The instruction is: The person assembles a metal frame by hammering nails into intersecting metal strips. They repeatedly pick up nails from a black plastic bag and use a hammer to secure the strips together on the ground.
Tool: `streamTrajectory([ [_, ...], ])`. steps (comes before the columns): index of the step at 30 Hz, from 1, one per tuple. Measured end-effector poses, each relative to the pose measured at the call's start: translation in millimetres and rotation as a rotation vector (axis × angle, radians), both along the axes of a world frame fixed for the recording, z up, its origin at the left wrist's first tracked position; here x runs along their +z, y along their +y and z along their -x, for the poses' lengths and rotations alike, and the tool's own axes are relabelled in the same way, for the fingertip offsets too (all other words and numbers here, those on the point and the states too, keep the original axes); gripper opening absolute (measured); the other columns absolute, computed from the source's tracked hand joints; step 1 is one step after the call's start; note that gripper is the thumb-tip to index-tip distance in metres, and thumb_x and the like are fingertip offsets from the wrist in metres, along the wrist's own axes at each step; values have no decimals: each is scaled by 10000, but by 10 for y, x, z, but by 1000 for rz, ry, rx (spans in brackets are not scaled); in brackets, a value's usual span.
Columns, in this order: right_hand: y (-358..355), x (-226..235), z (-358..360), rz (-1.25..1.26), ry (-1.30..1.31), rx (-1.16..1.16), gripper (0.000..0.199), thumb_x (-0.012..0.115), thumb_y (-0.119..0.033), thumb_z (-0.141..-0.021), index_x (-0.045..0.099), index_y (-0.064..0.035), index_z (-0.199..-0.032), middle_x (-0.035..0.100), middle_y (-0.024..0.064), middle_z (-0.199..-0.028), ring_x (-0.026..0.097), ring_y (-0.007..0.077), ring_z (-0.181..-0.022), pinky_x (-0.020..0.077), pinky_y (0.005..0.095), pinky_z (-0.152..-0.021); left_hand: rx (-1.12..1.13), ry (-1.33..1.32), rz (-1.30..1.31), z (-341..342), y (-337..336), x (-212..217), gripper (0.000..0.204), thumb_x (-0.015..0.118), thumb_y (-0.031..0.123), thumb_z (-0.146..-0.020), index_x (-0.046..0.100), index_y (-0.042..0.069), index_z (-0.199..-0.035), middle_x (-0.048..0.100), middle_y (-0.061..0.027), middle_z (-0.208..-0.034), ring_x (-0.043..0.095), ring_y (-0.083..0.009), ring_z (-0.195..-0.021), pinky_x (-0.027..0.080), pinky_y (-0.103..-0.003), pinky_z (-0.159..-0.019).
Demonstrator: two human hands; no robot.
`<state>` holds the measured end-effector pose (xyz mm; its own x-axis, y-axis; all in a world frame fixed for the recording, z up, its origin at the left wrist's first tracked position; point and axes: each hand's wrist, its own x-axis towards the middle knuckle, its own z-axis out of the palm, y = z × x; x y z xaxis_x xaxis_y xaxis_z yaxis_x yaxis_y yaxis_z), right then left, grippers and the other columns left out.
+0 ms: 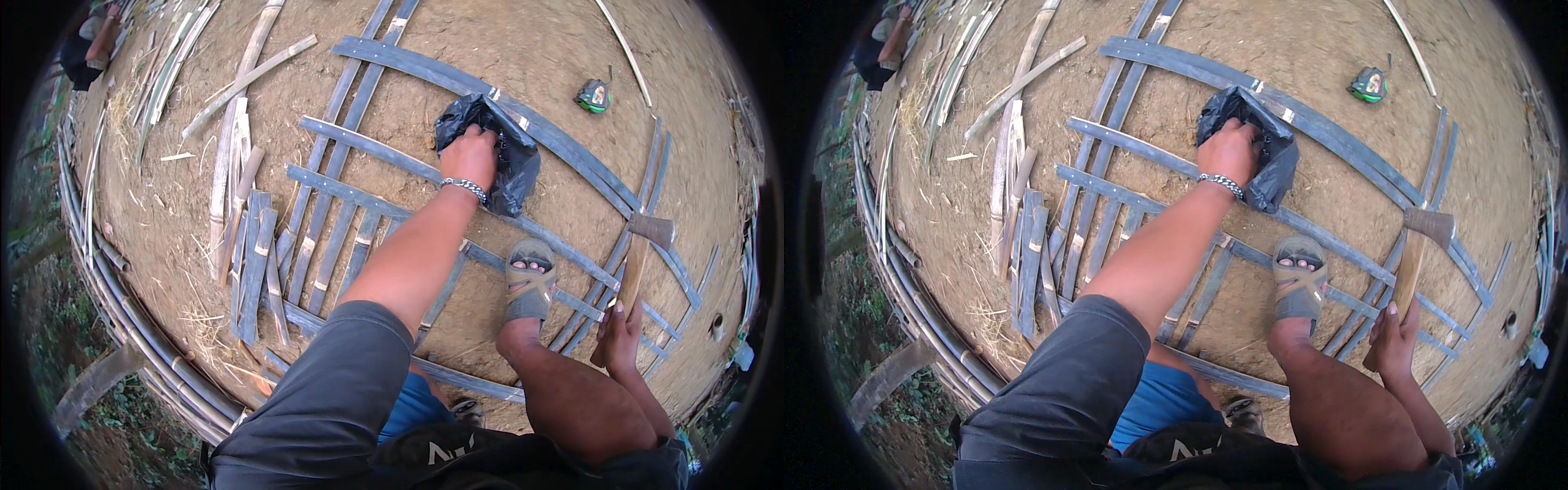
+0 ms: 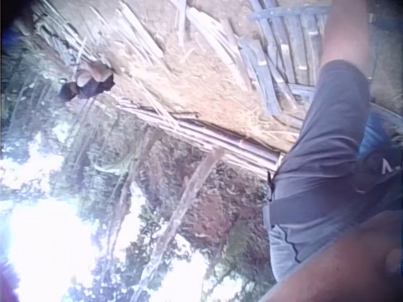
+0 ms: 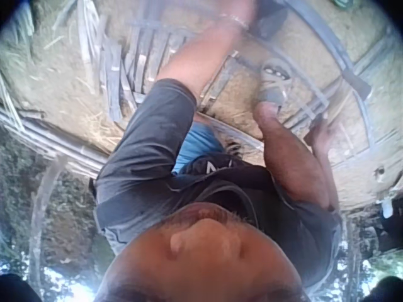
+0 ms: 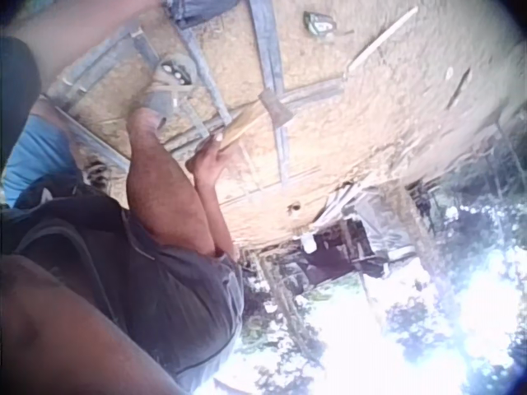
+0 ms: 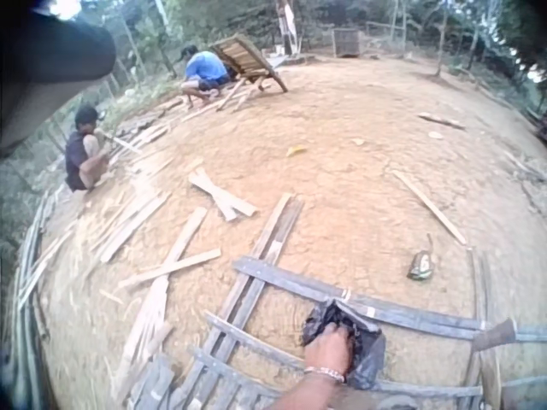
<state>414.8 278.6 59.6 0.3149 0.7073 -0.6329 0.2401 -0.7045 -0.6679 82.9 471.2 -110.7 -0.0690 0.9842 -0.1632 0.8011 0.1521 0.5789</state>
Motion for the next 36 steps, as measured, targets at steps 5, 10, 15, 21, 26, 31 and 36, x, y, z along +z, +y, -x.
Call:
streamTrajectory([
  [5,-19,24,-24,45,27,0,286,487,-214,-1122,430,-87,-1372,519,14,-825,491,77,-592,432,233,-499,-13,36,-143,-66,-46,-79,113,613,90,-886,725,102,-891,676,-119,-976,731,-311,-903,596,-452,-737],
  [10,-61,-50,-139,54,30,21,350,517,-280,-1114,429,-107,-1405,493,8,-812,470,85,-583,421,241,-504,55,5,-170,-49,-43,-124,109,634,170,-911,733,126,-911,676,-102,-982,722,-342,-899,577,-480,-757],
  [15,-27,-9,-113,38,39,61,295,500,-278,-1122,442,-83,-1335,499,9,-808,486,89,-594,441,250,-515,45,-62,-207,-12,-40,-11,138,769,246,-868,746,118,-913,709,-68,-976,725,-300,-895,582,-437,-767],
  [21,53,28,-20,43,46,110,270,494,-286,-1126,446,-75,-1288,505,10,-803,498,90,-599,448,245,-518,337,-622,-308,-10,-330,440,113,768,138,-916,694,52,-928,737,-86,-946,735,-225,-778,577,-358,-706],
  [26,102,-78,-116,36,48,145,296,494,-275,-1125,436,-71,-1332,516,13,-804,501,91,-599,446,243,-511,782,-1343,34,-58,-1356,693,124,774,22,-933,656,-2,-967,717,-72,-846,729,-141,-771,592,-264,-659],
  [31,321,-184,-1,-13,93,223,353,501,-265,-1119,435,-87,-1416,500,-5,-789,464,77,-583,421,225,-501,841,-1290,474,354,-2329,680,155,783,7,-918,682,-30,-1031,749,-113,-925,739,-153,-825,613,-281,-760],
  [36,579,-289,239,-16,179,333,380,510,-249,-1109,421,-78,-1437,515,10,-807,478,94,-604,437,247,-517,786,-1205,327,743,-2667,526,238,763,0,-930,694,-52,-1152,772,-120,-1013,751,-174,-921,613,-302,-855],
])
